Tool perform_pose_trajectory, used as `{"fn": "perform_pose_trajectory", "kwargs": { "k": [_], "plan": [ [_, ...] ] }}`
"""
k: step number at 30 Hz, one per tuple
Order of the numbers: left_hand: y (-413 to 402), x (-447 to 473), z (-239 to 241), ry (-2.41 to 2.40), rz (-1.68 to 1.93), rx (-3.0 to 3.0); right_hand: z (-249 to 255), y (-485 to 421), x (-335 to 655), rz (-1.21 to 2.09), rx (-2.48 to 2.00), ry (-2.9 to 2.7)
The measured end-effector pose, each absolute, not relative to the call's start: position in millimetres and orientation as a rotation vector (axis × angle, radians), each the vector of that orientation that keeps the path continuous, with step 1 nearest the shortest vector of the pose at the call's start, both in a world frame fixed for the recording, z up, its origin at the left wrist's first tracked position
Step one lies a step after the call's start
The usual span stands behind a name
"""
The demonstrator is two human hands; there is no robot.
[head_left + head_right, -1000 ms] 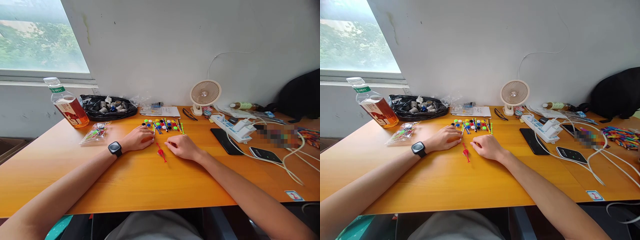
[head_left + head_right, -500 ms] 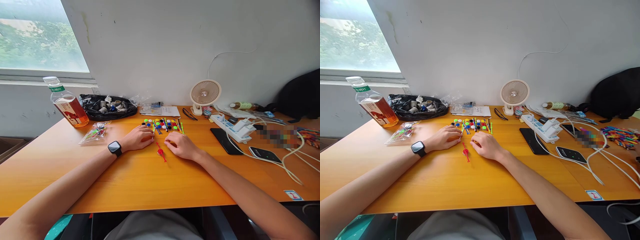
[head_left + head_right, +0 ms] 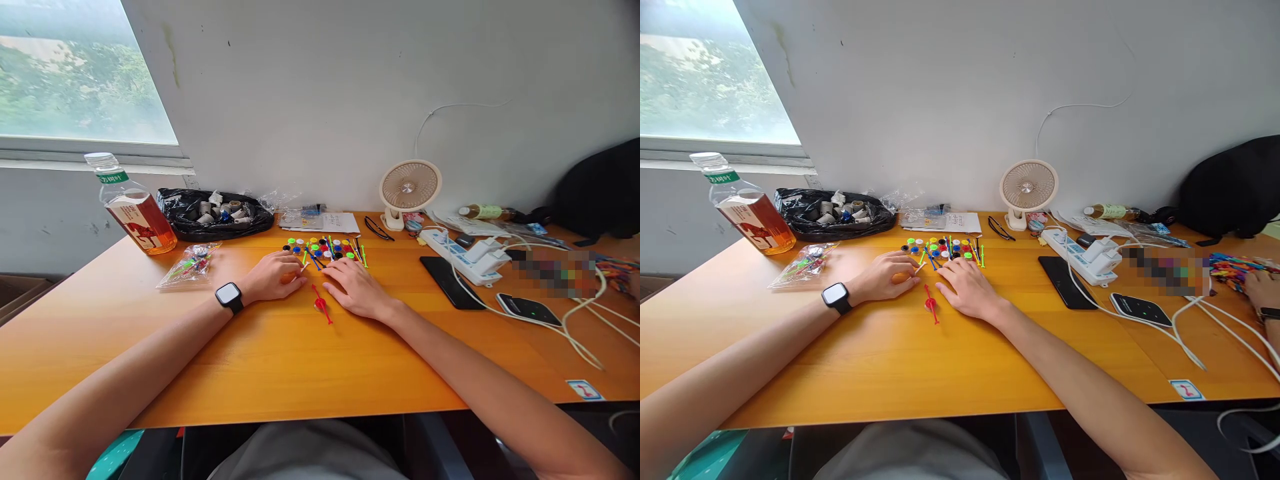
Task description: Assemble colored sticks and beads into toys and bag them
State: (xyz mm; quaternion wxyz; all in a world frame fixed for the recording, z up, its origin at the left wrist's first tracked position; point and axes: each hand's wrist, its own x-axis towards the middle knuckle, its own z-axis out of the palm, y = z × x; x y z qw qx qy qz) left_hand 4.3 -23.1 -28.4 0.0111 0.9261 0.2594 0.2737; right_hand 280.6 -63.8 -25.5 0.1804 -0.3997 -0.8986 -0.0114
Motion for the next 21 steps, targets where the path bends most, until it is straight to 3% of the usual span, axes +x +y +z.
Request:
{"fn": "perform_pose_trajectory", "kwargs": {
  "k": [21],
  "plan": [
    [-20.5,4.7,-28.0,0.844,0.798,2.859,-20.3,-64.2,272.1,-0.098,-1.133,-2.689]
  ]
}}
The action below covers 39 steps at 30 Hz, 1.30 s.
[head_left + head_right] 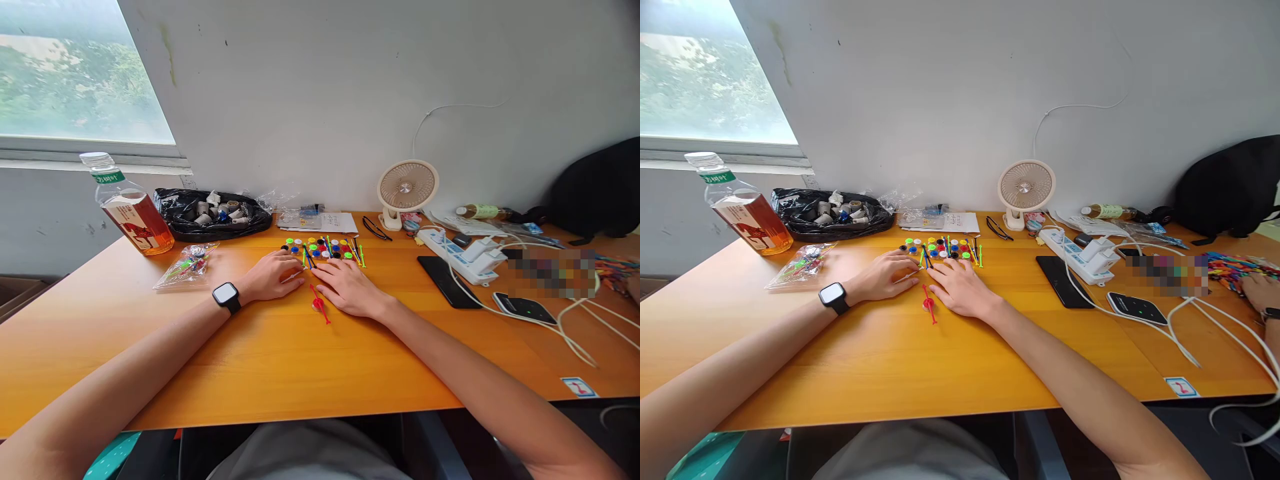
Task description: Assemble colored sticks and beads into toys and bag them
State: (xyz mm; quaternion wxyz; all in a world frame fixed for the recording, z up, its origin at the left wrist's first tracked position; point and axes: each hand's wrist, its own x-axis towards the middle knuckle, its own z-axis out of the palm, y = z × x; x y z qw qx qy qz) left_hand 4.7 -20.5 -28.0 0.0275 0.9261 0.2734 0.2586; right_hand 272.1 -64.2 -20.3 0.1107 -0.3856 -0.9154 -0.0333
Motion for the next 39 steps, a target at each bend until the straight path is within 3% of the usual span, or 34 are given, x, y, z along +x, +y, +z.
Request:
{"fn": "perform_pose_trajectory", "kwargs": {
  "k": [17,26,31,39],
  "plan": [
    [-21.6,6.0,-25.4,0.750,0.811,2.857,-18.0,-64.0,271.5,-0.036,-1.054,-2.670],
    [-23.5,3.3,-28.1,0.936,0.858,2.845,2.4,-85.5,268.5,0.278,-0.809,-2.654],
    [-22.9,2.0,-28.9,1.164,0.915,2.807,-0.3,-80.2,281.7,0.180,-0.912,-2.674],
    [-12.8,-0.4,-40.2,1.332,0.609,2.695,3.1,-61.7,309.1,-0.165,-1.217,-2.643]
  ]
}}
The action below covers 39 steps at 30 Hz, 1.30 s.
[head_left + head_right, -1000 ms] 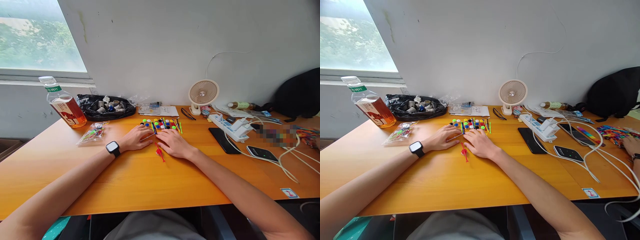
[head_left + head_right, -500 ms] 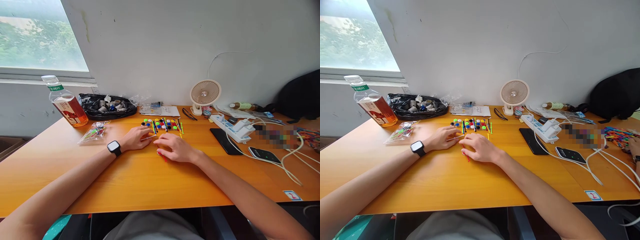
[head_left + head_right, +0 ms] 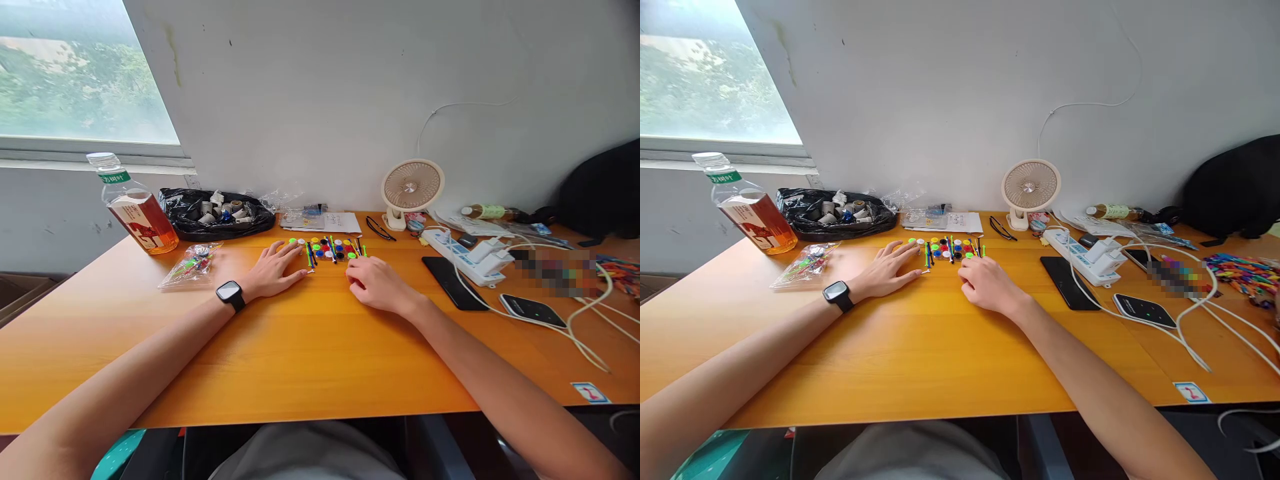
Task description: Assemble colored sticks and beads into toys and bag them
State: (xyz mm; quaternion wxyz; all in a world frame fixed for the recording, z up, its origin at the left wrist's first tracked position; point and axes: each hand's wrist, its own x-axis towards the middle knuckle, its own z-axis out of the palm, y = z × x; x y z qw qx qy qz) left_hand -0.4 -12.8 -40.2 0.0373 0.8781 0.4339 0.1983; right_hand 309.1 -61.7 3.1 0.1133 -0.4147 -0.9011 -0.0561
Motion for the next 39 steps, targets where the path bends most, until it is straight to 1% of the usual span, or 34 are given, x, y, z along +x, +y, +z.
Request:
{"fn": "perform_pose_trajectory", "kwargs": {
  "k": [4,9,13,16,21,32,37,39],
  "plan": [
    [-14.1,0.7,-38.2,1.357,0.704,2.665,-0.1,-68.9,292.9,-0.217,-1.099,-2.606],
    [-14.6,1.5,-37.1,1.470,0.766,2.672,-17.3,-84.9,258.5,-0.008,-0.851,-2.673],
    [-11.8,1.6,-39.2,1.559,0.725,2.668,-31.0,-83.8,250.7,0.194,-0.880,-2.717],
    [-9.3,0.6,-42.0,1.583,0.719,2.630,-33.8,-79.6,252.8,0.258,-0.939,-2.729],
    [-6.1,-2.1,-46.1,1.396,0.715,2.665,-28.2,-82.3,253.2,0.176,-0.881,-2.705],
    [11.7,0.6,-47.8,1.405,0.712,2.614,-25.7,-88.5,253.5,0.048,-0.756,-2.623],
    [24.2,7.8,-44.8,1.355,0.632,2.702,-25.0,-89.3,253.8,0.055,-0.634,-2.613],
    [23.4,10.4,-42.4,1.337,0.659,2.733,-24.7,-89.6,254.3,0.095,-0.581,-2.621]
  ]
}}
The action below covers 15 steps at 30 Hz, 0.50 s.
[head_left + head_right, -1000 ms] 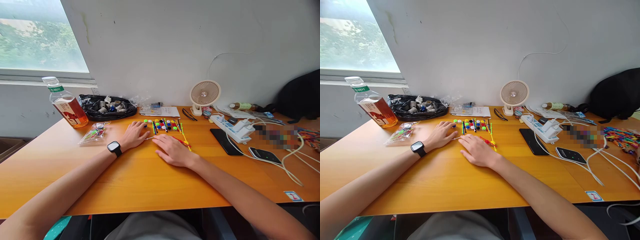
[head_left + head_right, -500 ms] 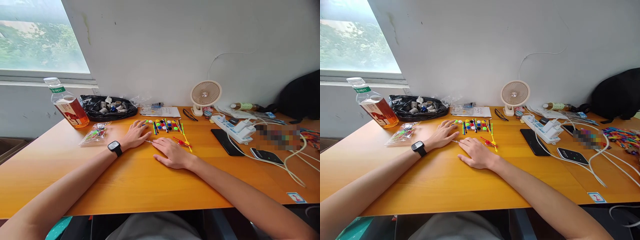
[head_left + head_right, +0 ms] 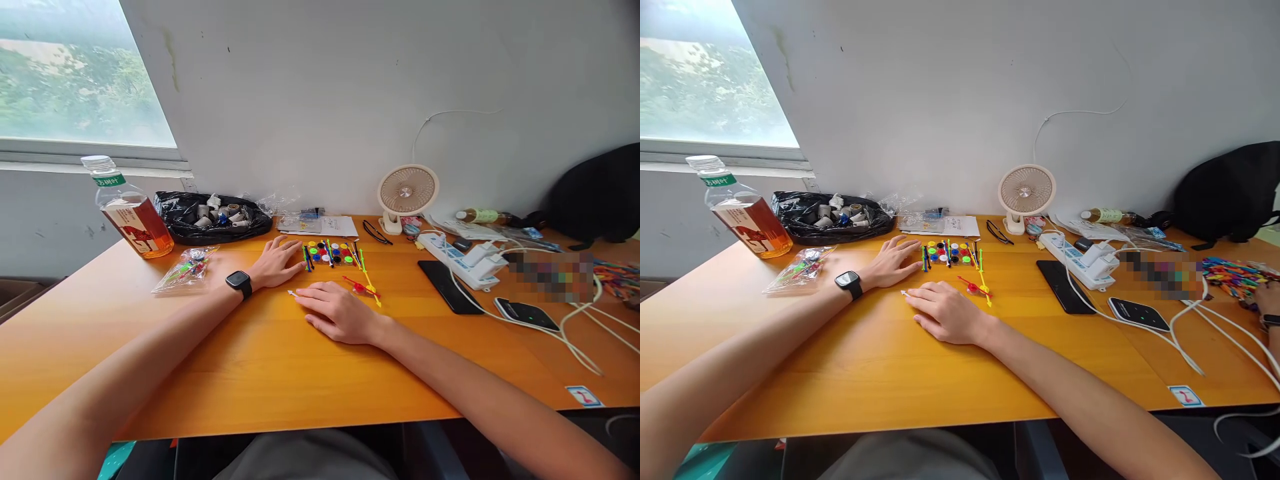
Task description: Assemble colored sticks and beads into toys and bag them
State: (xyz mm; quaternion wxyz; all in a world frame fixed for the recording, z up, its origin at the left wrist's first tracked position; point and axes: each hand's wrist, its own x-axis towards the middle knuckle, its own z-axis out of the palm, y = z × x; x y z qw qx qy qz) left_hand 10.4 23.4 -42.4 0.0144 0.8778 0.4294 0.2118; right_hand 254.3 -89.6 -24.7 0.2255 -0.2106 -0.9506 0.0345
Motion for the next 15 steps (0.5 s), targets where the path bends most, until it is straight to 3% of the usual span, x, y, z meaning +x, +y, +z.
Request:
{"fn": "perform_pose_trajectory", "kwargs": {
  "k": [5,15],
  "plan": [
    [14.1,11.4,-36.0,1.278,0.869,2.772,-29.1,-87.6,257.3,0.182,-0.594,-2.639],
    [-30.3,17.3,-27.7,0.833,0.901,2.466,-26.4,-96.3,259.9,0.477,-0.648,-2.536]
  ]
}}
